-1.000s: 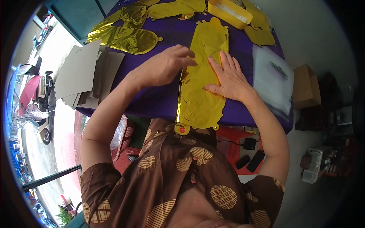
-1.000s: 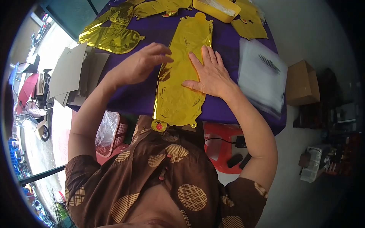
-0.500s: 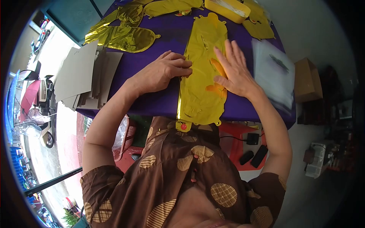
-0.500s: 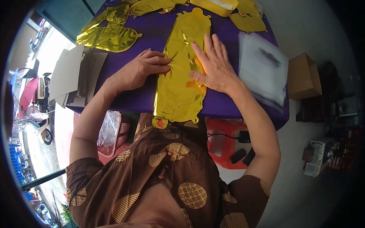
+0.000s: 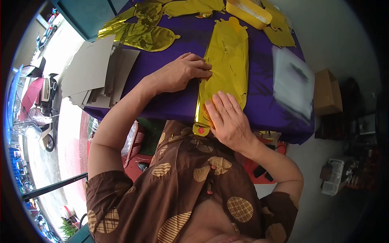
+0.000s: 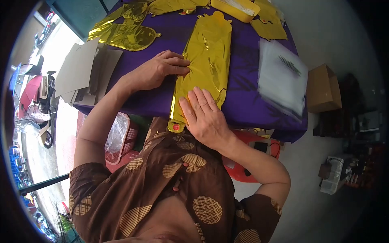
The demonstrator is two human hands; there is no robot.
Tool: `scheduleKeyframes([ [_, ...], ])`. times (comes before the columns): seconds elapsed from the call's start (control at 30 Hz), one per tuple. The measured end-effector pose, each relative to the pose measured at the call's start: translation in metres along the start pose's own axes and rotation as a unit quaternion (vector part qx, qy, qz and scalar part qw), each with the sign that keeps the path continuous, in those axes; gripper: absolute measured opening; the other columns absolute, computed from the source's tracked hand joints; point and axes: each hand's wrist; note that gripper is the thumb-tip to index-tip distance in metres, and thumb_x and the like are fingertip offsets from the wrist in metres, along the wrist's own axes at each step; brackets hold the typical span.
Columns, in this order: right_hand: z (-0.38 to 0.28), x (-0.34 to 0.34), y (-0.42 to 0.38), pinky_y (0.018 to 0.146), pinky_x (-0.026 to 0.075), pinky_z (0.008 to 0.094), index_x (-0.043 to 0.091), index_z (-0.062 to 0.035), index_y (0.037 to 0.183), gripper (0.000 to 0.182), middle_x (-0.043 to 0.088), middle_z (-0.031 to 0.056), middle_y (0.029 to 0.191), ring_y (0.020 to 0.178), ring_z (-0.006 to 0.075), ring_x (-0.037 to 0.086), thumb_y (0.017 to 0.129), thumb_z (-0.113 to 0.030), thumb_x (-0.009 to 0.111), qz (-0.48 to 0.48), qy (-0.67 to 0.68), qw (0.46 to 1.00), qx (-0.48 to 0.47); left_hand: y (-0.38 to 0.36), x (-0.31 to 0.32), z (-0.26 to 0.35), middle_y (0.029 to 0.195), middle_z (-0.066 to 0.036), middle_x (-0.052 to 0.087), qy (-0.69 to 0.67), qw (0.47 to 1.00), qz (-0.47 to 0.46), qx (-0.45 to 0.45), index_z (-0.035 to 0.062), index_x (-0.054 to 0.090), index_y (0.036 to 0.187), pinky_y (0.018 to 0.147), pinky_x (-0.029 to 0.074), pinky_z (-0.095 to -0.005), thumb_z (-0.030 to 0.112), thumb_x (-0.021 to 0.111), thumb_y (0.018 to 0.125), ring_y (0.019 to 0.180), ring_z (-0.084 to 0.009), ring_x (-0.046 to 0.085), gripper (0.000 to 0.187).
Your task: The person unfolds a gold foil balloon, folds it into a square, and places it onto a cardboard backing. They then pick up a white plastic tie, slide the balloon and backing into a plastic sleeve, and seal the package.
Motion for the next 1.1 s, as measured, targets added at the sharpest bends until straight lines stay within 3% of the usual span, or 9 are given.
scheduleKeyframes([
  [0.17, 0.015, -0.015, 0.017, 0.099, 0.048, 0.0469, 0.062, 0.0047, 0.115, 0.036, 0.067, 0.0211, 0.110, 0.107, 0.0360, 0.065, 0.081, -0.009, 0.064, 0.024, 0.109, 0.993, 0.025, 0.001, 0.001, -0.004, 0.133, -0.011, 0.061, -0.012, 1.000, 0.000, 0.002, 0.0067, 0.069, 0.121, 0.109, 0.039, -0.0420, -0.010, 0.056, 0.071, 0.126, -0.0311, 0.052, 0.054],
  [0.3, 0.034, -0.042, 0.041, 0.070, 0.052, 0.0429, 0.064, 0.0039, 0.095, 0.017, 0.067, 0.0240, 0.085, 0.079, 0.0424, 0.064, 0.094, -0.012, 0.057, 0.079, 0.299, 0.926, 0.216, 0.002, -0.001, 0.000, 0.133, -0.010, 0.061, -0.029, 1.000, 0.002, -0.013, 0.0068, 0.068, 0.123, 0.110, 0.037, -0.0438, -0.005, 0.058, 0.072, 0.124, -0.0307, 0.052, 0.053],
  [0.4, 0.074, -0.047, 0.048, 0.054, 0.042, 0.0342, 0.057, 0.0080, 0.083, 0.028, 0.052, 0.0113, 0.058, 0.055, 0.0148, 0.050, 0.098, -0.016, 0.056, -0.015, 0.386, 0.877, 0.284, 0.004, -0.002, 0.002, 0.129, -0.008, 0.063, -0.030, 0.999, 0.009, -0.027, 0.0045, 0.068, 0.120, 0.110, 0.038, -0.0426, 0.002, 0.063, 0.073, 0.123, -0.0306, 0.051, 0.047],
  [0.5, 0.099, -0.040, 0.055, 0.053, 0.040, 0.0325, 0.056, 0.0079, 0.079, 0.030, 0.048, 0.0068, 0.059, 0.060, 0.0070, 0.044, 0.098, -0.016, 0.056, -0.041, 0.437, 0.852, 0.284, 0.006, 0.000, 0.003, 0.128, -0.007, 0.063, -0.025, 0.998, 0.010, -0.050, 0.0034, 0.068, 0.119, 0.108, 0.039, -0.0427, 0.007, 0.067, 0.074, 0.120, -0.0304, 0.052, 0.046],
  [0.7, 0.089, -0.066, 0.073, 0.056, 0.044, 0.0306, 0.063, 0.0079, 0.088, 0.027, 0.057, 0.0073, 0.062, 0.062, 0.0086, 0.050, 0.098, -0.017, 0.057, -0.129, 0.378, 0.866, 0.300, 0.008, 0.014, 0.010, 0.118, -0.005, 0.068, -0.048, 0.991, 0.087, -0.085, 0.0041, 0.072, 0.106, 0.101, 0.042, -0.0415, 0.007, 0.070, 0.075, 0.112, -0.0276, 0.057, 0.031],
  [0.83, 0.080, -0.067, 0.052, 0.067, 0.050, 0.0277, 0.066, 0.0049, 0.112, 0.027, 0.072, 0.0143, 0.084, 0.077, 0.0127, 0.067, 0.098, -0.018, 0.061, 0.000, 0.467, 0.877, 0.117, 0.007, 0.017, 0.021, 0.112, -0.010, 0.071, -0.060, 0.985, 0.138, -0.088, 0.0012, 0.071, 0.098, 0.096, 0.047, -0.0424, -0.003, 0.069, 0.071, 0.106, -0.0322, 0.061, 0.028],
  [0.93, 0.099, -0.078, 0.016, 0.072, 0.051, 0.0319, 0.065, 0.0040, 0.110, 0.024, 0.069, 0.0137, 0.083, 0.074, 0.0188, 0.068, 0.093, -0.013, 0.066, 0.086, 0.473, 0.856, 0.191, -0.004, 0.015, 0.028, 0.114, -0.010, 0.072, -0.062, 0.981, 0.143, -0.116, 0.0017, 0.072, 0.101, 0.096, 0.047, -0.0419, -0.004, 0.069, 0.070, 0.108, -0.0320, 0.061, 0.032],
  [1.03, 0.106, -0.060, -0.014, 0.078, 0.050, 0.0374, 0.063, 0.0007, 0.107, 0.026, 0.065, 0.0134, 0.090, 0.079, 0.0273, 0.063, 0.083, -0.005, 0.071, 0.065, 0.010, 0.986, 0.154, -0.018, 0.013, 0.038, 0.112, -0.010, 0.073, -0.085, 0.976, 0.143, -0.142, 0.0019, 0.073, 0.102, 0.102, 0.044, -0.0452, -0.002, 0.070, 0.073, 0.112, -0.0312, 0.061, 0.030],
  [1.1, 0.090, -0.051, -0.015, 0.080, 0.049, 0.0403, 0.061, -0.0015, 0.106, 0.032, 0.061, 0.0133, 0.094, 0.082, 0.0313, 0.059, 0.077, -0.002, 0.072, 0.050, 0.045, 0.990, 0.126, -0.025, 0.014, 0.046, 0.110, -0.009, 0.073, -0.084, 0.974, 0.150, -0.148, 0.0032, 0.074, 0.102, 0.106, 0.040, -0.0482, -0.001, 0.070, 0.073, 0.113, -0.0301, 0.060, 0.030],
])
Point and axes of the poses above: each hand's wrist, its own y-axis towards the middle knuckle, its own x-axis out of the palm, z = x × y
